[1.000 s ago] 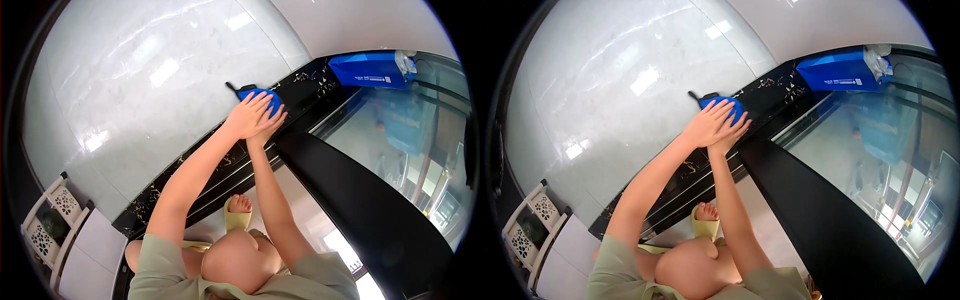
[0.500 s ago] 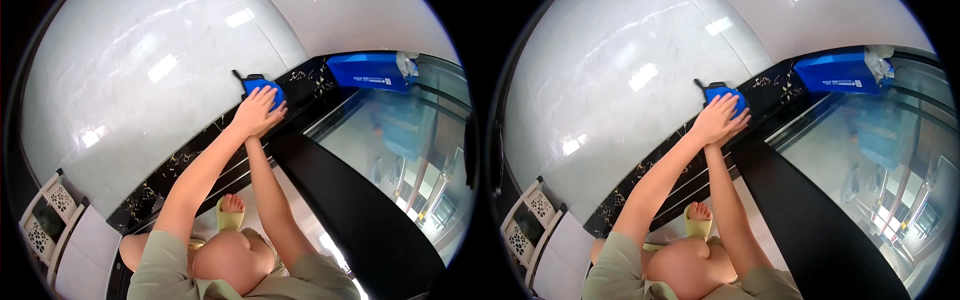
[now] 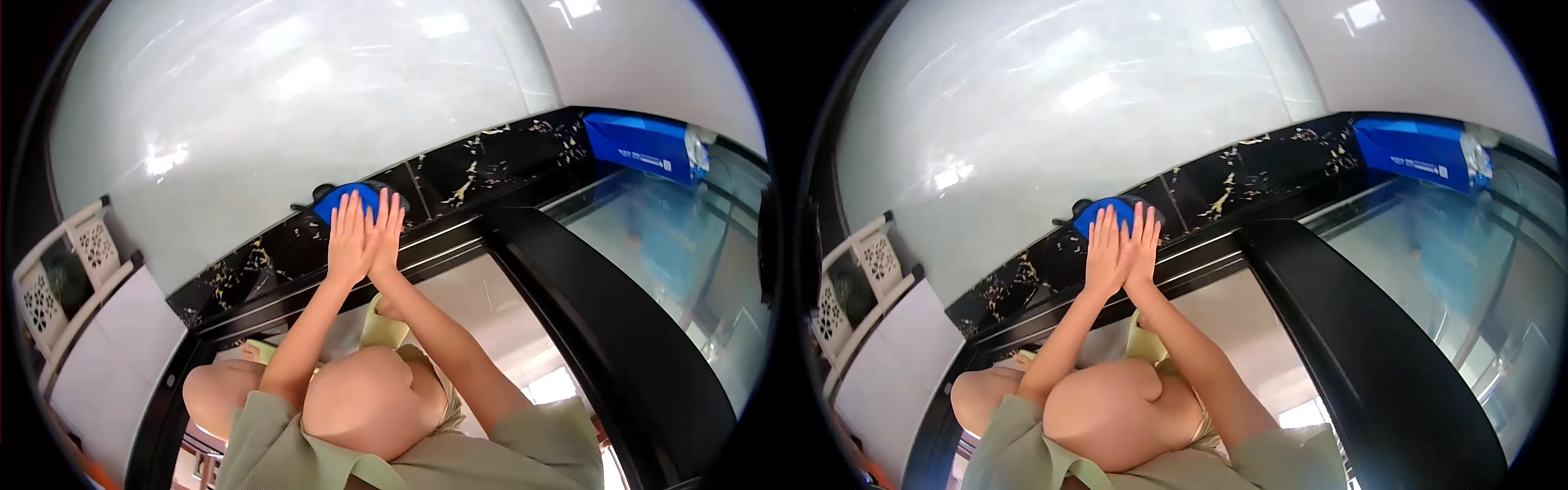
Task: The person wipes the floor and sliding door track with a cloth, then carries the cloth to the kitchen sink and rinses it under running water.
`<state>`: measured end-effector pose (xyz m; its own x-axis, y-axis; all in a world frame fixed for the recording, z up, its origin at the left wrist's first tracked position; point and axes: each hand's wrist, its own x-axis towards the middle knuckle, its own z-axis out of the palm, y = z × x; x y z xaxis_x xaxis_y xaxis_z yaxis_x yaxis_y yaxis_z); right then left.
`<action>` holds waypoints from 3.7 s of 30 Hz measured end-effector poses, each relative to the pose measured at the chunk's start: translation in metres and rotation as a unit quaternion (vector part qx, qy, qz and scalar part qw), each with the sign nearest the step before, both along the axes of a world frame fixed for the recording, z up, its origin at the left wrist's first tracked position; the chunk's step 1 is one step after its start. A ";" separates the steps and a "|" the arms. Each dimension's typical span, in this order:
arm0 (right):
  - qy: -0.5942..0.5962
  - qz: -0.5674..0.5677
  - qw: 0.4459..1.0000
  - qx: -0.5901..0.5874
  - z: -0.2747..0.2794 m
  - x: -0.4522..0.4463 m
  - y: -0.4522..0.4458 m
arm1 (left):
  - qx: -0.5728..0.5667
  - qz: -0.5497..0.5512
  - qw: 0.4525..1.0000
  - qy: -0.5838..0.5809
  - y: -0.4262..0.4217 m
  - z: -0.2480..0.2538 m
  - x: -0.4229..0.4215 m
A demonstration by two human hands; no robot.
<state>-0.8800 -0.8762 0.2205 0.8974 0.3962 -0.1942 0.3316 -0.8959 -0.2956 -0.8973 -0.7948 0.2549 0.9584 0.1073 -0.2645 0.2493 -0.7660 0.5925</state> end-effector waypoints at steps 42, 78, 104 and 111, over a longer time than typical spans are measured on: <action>0.034 0.689 0.719 0.077 0.012 -0.116 0.234 | 0.173 0.058 0.978 -0.103 0.280 -0.006 -0.321; 0.025 0.636 0.727 0.257 0.001 -0.293 0.301 | 0.205 0.430 0.873 -0.110 0.264 -0.016 -0.449; 0.087 0.673 0.717 0.161 0.018 -0.257 0.237 | 0.181 0.383 0.892 -0.158 0.195 -0.042 -0.447; 0.107 0.667 0.731 0.093 0.028 -0.224 0.188 | 0.110 0.264 0.944 -0.167 0.192 -0.033 -0.430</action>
<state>-1.1039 -0.6880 0.2489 -0.3562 0.9286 -0.1044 0.8015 0.2462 -0.5450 -1.3277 -0.6032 0.2216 0.7826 0.6094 0.1272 0.4575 -0.7015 0.5465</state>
